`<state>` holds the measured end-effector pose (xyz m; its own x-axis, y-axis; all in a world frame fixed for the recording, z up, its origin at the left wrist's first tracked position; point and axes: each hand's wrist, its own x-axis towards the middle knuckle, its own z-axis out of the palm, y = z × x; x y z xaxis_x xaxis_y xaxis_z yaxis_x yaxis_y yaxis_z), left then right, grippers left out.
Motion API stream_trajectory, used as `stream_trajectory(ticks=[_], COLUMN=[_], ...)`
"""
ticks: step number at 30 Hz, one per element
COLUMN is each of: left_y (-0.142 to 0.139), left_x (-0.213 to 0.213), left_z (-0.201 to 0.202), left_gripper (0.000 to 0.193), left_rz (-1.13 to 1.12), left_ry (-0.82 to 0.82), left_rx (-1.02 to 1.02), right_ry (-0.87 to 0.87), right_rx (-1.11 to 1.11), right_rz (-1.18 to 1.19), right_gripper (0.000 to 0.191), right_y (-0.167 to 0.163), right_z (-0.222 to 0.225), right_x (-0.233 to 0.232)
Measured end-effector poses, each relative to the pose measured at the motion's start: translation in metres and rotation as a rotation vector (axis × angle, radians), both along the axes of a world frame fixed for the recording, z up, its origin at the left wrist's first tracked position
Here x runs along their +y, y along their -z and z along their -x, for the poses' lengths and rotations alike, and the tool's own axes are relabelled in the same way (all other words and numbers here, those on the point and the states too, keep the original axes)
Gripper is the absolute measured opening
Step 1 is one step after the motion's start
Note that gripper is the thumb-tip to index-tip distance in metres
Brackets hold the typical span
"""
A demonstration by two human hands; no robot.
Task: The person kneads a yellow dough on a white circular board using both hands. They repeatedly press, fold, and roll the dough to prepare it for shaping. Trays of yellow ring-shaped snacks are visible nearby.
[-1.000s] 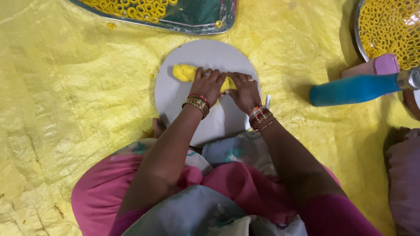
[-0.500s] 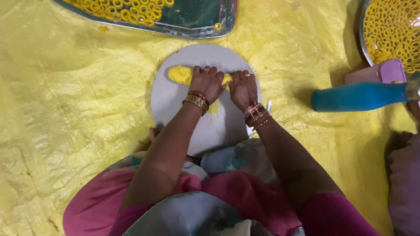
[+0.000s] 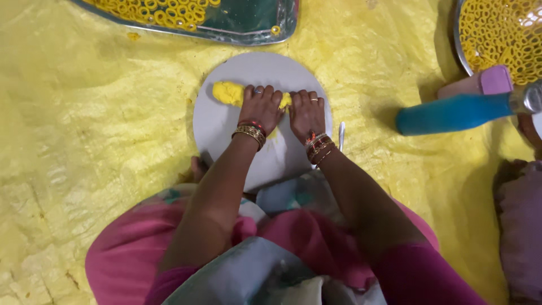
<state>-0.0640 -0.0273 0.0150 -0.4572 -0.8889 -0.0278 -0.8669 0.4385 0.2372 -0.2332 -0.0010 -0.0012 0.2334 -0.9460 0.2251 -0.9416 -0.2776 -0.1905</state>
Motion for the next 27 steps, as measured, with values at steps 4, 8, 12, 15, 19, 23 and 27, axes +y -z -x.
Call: stream_trajectory(ticks=[4, 8, 12, 15, 19, 23, 27], left_y=[0.0, -0.005, -0.024, -0.042, -0.053, -0.037, -0.008], left_x=[0.022, 0.027, 0.037, 0.044, 0.047, 0.042, 0.035], left_z=[-0.01, -0.012, -0.019, -0.016, -0.009, -0.004, 0.004], left_gripper=[0.061, 0.052, 0.043, 0.044, 0.058, 0.056, 0.053], left_rz=[0.171, 0.083, -0.042, -0.027, 0.024, 0.126, 0.08], left_ry=[0.028, 0.0, -0.016, -0.03, 0.007, 0.068, 0.097], left_rx=[0.045, 0.099, 0.064, 0.045, 0.061, 0.031, 0.071], right_ry=[-0.06, -0.154, -0.147, -0.06, -0.114, -0.137, -0.151], right_rx=[-0.054, -0.195, -0.453, -0.534, -0.369, -0.197, -0.118], right_rz=[-0.044, -0.148, -0.35, -0.43, -0.147, -0.16, -0.207], right_gripper=[0.052, 0.061, 0.056, 0.049, 0.062, 0.061, 0.055], right_y=[-0.011, -0.015, -0.016, -0.014, -0.016, -0.021, -0.017], right_z=[0.001, 0.017, 0.037, 0.033, 0.021, 0.02, 0.017], right_x=[0.019, 0.025, 0.025, 0.024, 0.026, 0.027, 0.031])
